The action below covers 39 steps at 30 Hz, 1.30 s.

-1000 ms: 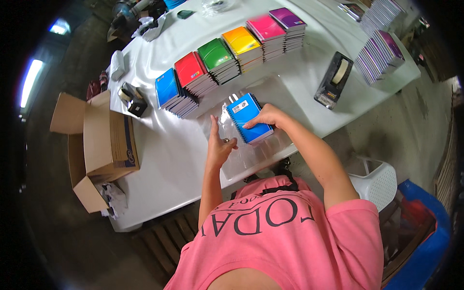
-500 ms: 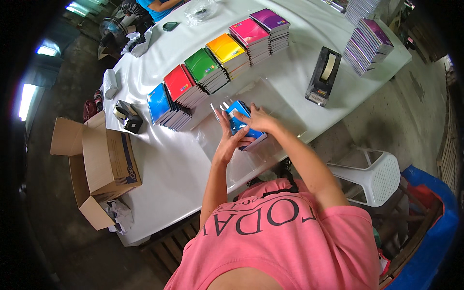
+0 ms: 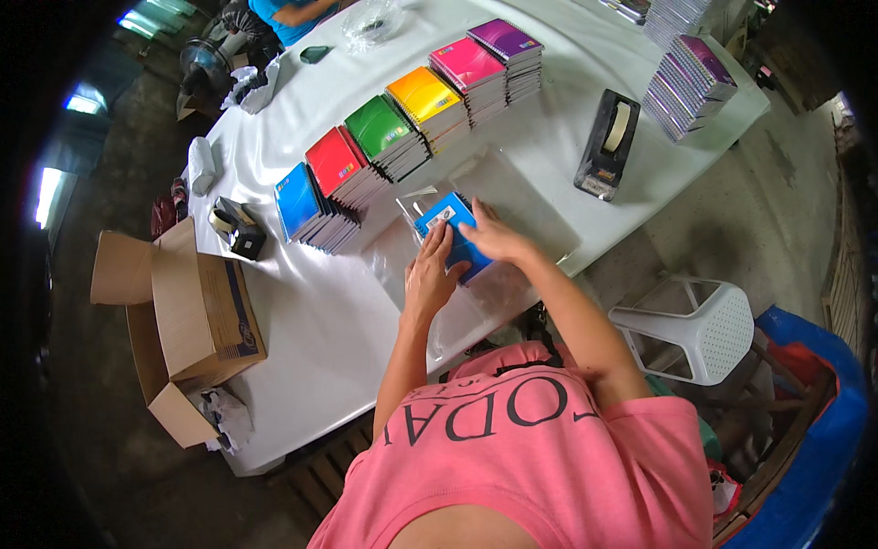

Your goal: The person selects notebooks of different colors from stacks on a table, arranges them into a uniform stack, and places the stack into a plastic bag which they seal with tape.

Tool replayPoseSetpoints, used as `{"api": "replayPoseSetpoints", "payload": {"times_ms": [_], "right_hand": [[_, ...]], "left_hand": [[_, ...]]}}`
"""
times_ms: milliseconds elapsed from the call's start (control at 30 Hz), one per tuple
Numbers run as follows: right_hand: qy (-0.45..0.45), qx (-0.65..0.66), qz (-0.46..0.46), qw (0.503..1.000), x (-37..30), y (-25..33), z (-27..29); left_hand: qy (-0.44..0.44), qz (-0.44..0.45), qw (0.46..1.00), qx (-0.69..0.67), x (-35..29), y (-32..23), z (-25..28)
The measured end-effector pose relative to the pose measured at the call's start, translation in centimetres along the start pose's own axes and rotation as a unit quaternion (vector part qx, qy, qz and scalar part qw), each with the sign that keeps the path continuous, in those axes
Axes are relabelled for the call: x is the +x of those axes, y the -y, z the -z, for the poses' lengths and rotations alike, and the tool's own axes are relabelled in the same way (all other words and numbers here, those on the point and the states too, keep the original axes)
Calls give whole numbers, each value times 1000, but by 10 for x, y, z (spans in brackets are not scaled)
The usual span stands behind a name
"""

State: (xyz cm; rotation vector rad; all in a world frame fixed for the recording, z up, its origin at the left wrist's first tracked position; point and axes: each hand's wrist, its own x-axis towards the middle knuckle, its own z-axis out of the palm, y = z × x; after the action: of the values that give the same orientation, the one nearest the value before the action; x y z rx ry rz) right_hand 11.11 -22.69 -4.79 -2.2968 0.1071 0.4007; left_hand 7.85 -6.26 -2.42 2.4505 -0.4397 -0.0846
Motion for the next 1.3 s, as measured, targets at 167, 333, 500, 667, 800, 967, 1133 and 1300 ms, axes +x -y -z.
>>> {"api": "replayPoseSetpoints", "payload": {"times_ms": [167,333,500,667,800,967,1133,1300], "right_hand": [[-224,-263,-90,934,-50,-32,12],[-271,-187,40,943,-50,-65,-18],[-261,314,-51,911,-23,-63,37],[-206,67,-51,975,-11,-61,65],[-274,-170,-61,945,-12,-55,40],[-305,-192,-9,933,-24,-35,49],[-337,-132,151,920,-47,4,56],[-111,-244,131,954,-64,37,-4]], "left_hand": [[49,80,994,57,-2,-17,16],[64,58,995,45,-2,-12,15],[65,54,996,35,-2,-10,16],[73,58,995,23,-2,-11,17],[87,73,993,40,-1,-15,20],[90,81,992,32,-2,-19,25],[23,24,998,-60,-1,-2,5],[75,11,996,54,11,-33,8]]}}
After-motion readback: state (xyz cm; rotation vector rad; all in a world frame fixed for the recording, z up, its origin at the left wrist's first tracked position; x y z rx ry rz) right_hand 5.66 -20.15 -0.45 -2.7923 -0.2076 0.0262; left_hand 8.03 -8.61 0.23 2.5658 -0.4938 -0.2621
